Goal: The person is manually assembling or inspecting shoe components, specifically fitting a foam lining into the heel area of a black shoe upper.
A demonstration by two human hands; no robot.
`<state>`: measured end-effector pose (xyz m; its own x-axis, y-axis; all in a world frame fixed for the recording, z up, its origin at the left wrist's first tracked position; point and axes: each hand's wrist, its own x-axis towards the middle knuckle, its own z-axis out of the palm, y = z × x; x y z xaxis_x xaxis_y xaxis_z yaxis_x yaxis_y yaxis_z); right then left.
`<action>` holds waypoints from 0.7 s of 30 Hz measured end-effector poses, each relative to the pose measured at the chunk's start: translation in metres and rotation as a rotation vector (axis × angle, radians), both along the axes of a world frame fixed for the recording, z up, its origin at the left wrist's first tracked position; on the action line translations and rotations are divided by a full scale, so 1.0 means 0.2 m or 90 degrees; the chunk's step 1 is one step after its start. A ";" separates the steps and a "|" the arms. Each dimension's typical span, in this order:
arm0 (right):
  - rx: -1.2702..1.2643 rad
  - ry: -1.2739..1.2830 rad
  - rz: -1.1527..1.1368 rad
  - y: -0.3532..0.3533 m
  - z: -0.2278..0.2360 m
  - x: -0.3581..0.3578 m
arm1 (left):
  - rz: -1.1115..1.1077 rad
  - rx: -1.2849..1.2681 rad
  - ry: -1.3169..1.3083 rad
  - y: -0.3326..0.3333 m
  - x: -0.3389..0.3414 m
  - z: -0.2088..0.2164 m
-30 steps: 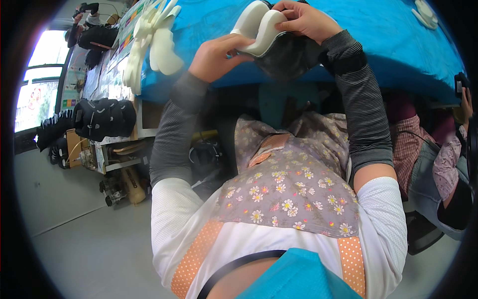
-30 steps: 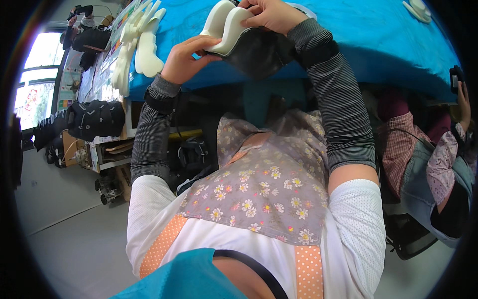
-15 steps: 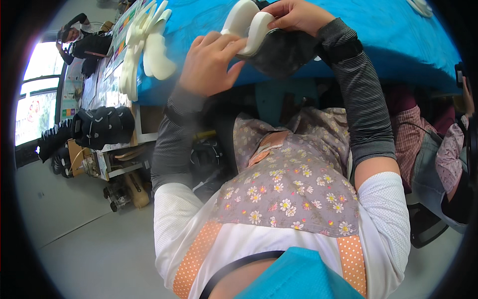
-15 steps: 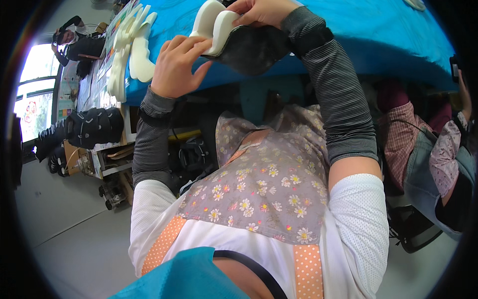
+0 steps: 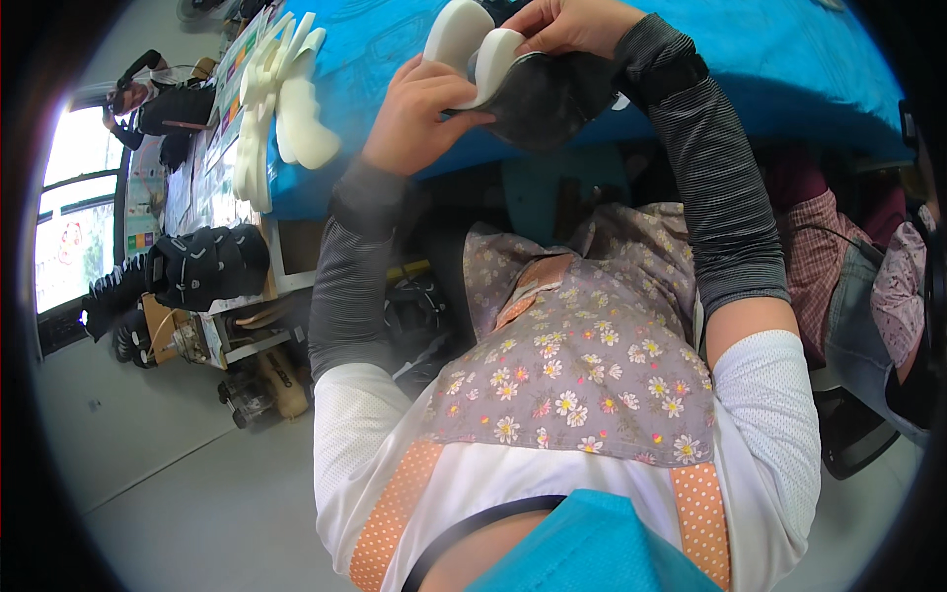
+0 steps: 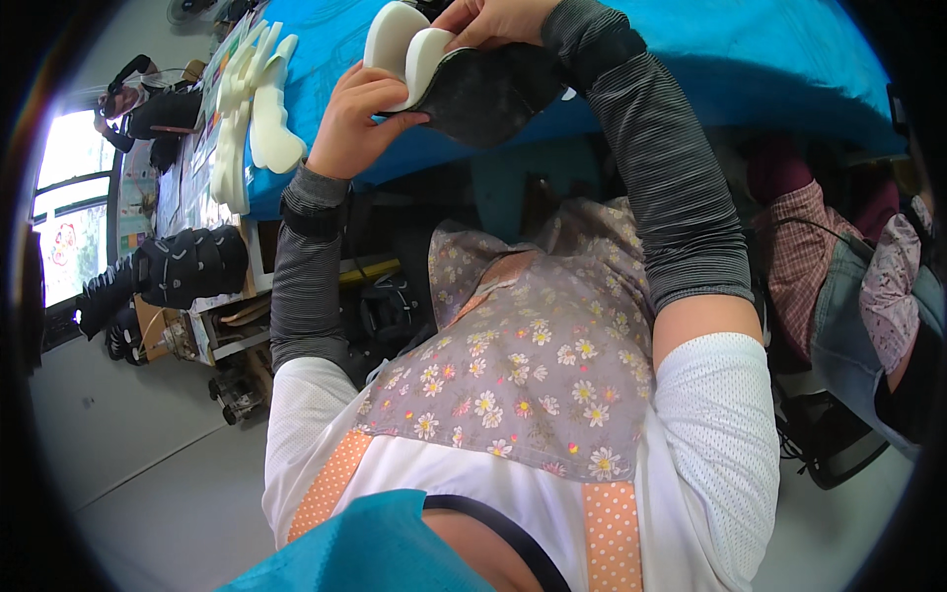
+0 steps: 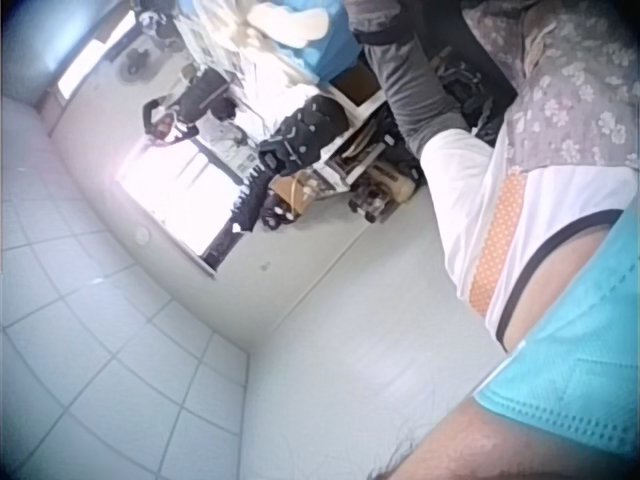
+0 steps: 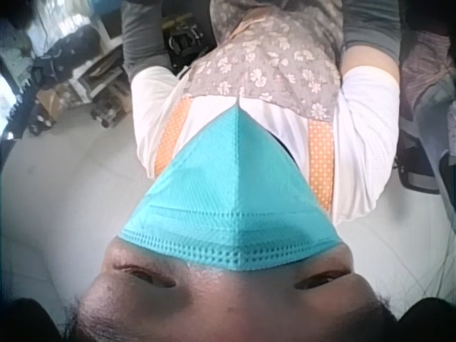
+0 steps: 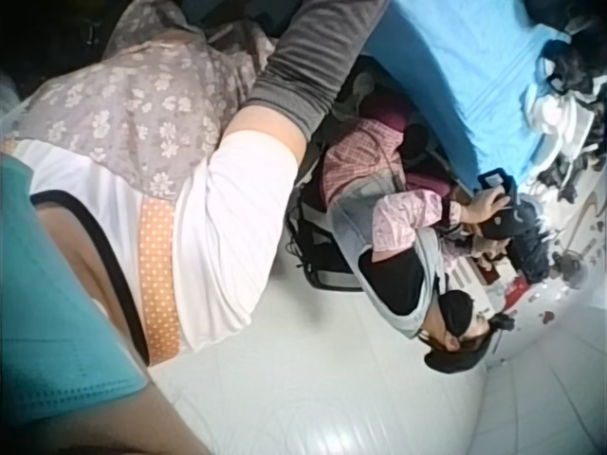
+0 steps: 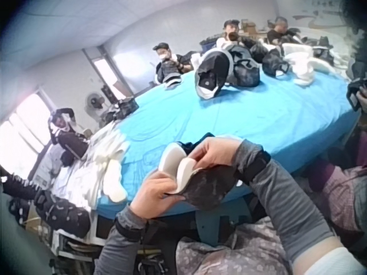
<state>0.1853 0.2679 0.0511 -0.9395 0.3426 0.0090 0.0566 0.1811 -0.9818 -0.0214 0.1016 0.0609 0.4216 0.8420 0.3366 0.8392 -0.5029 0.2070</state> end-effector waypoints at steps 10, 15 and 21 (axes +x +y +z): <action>0.038 0.003 0.015 0.01 -0.04 -0.01 | 0.076 0.030 0.148 -0.10 0.13 0.07; 0.062 -0.014 -0.022 0.02 -0.05 0.01 | 0.155 0.034 0.030 -0.06 0.23 0.03; 0.181 0.001 -0.104 -0.01 -0.08 -0.05 | 0.195 0.154 0.023 -0.01 0.28 -0.07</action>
<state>0.1763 0.2668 0.0350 -0.8724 0.4720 0.1272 0.1062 0.4369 -0.8932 0.0342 0.0992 0.0460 0.1782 0.8290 0.5301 0.9625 -0.2589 0.0813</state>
